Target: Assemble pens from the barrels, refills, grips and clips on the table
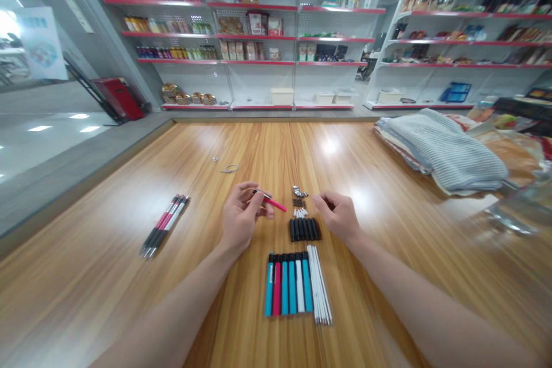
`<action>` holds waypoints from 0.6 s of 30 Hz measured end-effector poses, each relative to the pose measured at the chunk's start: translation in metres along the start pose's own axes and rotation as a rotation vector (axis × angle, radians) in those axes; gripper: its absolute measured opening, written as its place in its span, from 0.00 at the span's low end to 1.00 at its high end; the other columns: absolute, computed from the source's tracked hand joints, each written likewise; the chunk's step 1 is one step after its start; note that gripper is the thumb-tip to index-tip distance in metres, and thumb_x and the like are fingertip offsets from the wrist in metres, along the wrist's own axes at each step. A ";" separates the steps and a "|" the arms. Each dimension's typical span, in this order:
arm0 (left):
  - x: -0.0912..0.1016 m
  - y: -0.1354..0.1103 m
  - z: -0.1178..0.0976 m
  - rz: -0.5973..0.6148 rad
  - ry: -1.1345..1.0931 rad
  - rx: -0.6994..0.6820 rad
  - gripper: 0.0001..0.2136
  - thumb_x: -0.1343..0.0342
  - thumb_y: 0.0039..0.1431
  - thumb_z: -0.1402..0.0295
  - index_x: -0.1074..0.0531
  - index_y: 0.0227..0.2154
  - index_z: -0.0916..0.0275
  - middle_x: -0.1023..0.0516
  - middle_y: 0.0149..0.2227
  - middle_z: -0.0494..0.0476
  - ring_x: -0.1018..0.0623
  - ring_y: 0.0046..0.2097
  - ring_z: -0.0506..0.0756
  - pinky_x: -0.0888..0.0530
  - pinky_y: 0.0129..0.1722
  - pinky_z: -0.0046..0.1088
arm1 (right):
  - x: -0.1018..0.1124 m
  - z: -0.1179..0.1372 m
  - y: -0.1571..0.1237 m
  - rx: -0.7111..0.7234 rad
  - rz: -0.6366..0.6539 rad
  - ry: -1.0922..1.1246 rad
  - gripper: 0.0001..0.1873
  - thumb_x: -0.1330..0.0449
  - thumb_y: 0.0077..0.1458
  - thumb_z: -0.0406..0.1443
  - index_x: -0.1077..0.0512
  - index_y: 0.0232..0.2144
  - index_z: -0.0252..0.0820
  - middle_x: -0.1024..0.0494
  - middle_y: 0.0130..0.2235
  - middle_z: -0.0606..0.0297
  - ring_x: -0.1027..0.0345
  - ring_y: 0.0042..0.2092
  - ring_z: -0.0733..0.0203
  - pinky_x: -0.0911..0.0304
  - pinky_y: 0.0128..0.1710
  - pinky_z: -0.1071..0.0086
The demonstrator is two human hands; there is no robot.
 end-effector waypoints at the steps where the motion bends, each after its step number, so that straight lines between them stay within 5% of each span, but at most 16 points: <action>1: 0.001 0.002 0.000 -0.037 -0.156 0.077 0.10 0.42 0.58 0.69 0.36 0.41 0.60 0.24 0.37 0.54 0.23 0.29 0.47 0.24 0.29 0.23 | -0.001 0.004 -0.002 0.025 -0.015 0.012 0.13 0.45 0.59 0.42 0.30 0.28 0.40 0.38 0.20 0.70 0.46 0.22 0.67 0.50 0.23 0.71; 4: 0.005 0.003 0.001 -0.087 -0.538 0.374 0.04 0.45 0.60 0.73 0.32 0.37 0.63 0.24 0.38 0.54 0.22 0.33 0.44 0.23 0.35 0.16 | -0.007 0.017 -0.006 0.123 -0.006 0.033 0.14 0.43 0.56 0.39 0.31 0.45 0.41 0.33 0.25 0.68 0.43 0.24 0.66 0.45 0.25 0.71; 6: 0.007 0.001 0.001 -0.082 -0.706 0.491 0.04 0.49 0.63 0.74 0.30 0.35 0.64 0.25 0.37 0.55 0.23 0.34 0.42 0.24 0.36 0.12 | -0.012 0.023 -0.007 0.177 -0.007 0.020 0.16 0.42 0.55 0.38 0.32 0.47 0.42 0.32 0.27 0.67 0.41 0.26 0.64 0.42 0.27 0.70; 13: 0.006 -0.004 -0.001 -0.010 -0.835 0.539 0.09 0.53 0.63 0.78 0.28 0.36 0.64 0.30 0.33 0.54 0.27 0.29 0.41 0.26 0.29 0.09 | -0.013 0.024 -0.007 0.222 -0.048 -0.012 0.15 0.43 0.56 0.36 0.32 0.47 0.42 0.31 0.27 0.66 0.39 0.28 0.63 0.39 0.30 0.69; 18: -0.004 -0.009 -0.002 0.167 -0.860 0.586 0.05 0.47 0.59 0.77 0.29 0.38 0.65 0.32 0.32 0.53 0.30 0.27 0.42 0.27 0.27 0.14 | -0.009 0.021 -0.007 0.231 -0.065 -0.020 0.14 0.43 0.56 0.35 0.32 0.46 0.42 0.30 0.27 0.66 0.38 0.28 0.63 0.39 0.30 0.69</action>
Point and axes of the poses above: each hand's wrist, its own y-axis towards the middle knuckle, its own x-axis out of the back of the hand, z = x × y, the point moved 1 cm from there along y, towards the middle knuckle
